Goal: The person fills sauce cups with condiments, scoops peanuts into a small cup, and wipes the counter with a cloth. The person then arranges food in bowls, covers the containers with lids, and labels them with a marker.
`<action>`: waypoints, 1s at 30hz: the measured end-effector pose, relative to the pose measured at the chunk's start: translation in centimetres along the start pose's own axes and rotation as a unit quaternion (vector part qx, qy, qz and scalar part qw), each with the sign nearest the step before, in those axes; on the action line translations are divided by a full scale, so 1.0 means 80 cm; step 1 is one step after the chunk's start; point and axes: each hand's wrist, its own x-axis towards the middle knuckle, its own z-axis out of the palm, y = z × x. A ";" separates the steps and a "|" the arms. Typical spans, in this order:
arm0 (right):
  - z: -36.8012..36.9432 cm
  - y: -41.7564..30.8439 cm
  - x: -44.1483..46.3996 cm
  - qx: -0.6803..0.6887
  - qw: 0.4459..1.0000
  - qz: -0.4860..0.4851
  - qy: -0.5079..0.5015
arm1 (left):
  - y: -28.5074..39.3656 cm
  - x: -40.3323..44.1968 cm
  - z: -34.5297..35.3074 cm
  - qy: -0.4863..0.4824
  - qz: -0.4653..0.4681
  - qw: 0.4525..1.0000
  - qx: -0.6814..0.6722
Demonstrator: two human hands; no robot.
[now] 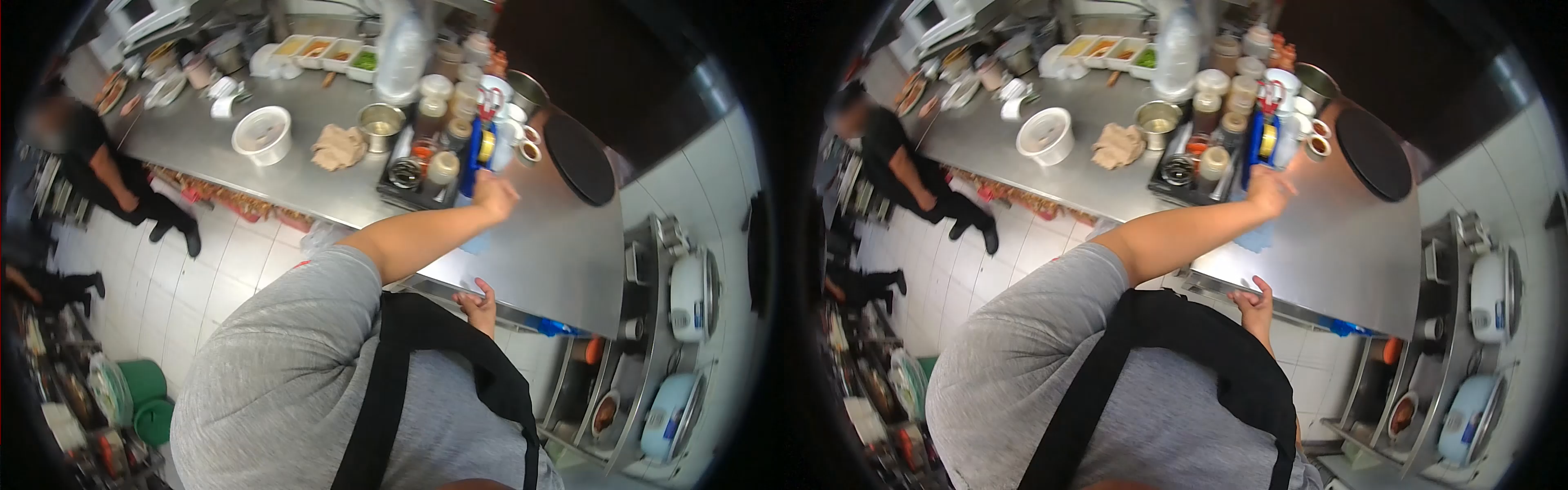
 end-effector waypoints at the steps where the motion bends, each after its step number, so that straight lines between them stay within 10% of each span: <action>1: 0.005 -0.004 0.002 -0.014 0.999 0.024 -0.018 | 0.035 0.012 -0.047 -0.002 0.066 0.997 -0.028; 5: 0.066 -0.034 0.021 0.020 0.987 0.025 -0.159 | 0.065 0.071 -0.233 -0.079 0.098 0.986 -0.106; 13: 0.337 -0.203 0.107 -0.116 0.899 -0.219 -0.360 | -0.187 0.103 -0.587 0.307 -0.161 0.934 -0.086; 17: 0.488 -0.263 0.198 -0.525 0.740 -0.358 -0.220 | -0.286 0.068 -0.638 0.373 -0.195 0.905 -0.056; 23: 0.609 -0.214 0.303 -0.712 0.605 -0.283 -0.219 | -0.327 0.059 -0.630 0.288 -0.293 0.909 0.067; 29: 0.625 -0.133 0.306 -0.536 0.782 -0.205 -0.245 | -0.358 0.073 -0.633 0.193 -0.288 0.936 0.056; 30: 0.627 -0.124 0.303 -0.528 0.792 -0.214 -0.217 | -0.365 0.073 -0.639 0.157 -0.231 0.929 0.241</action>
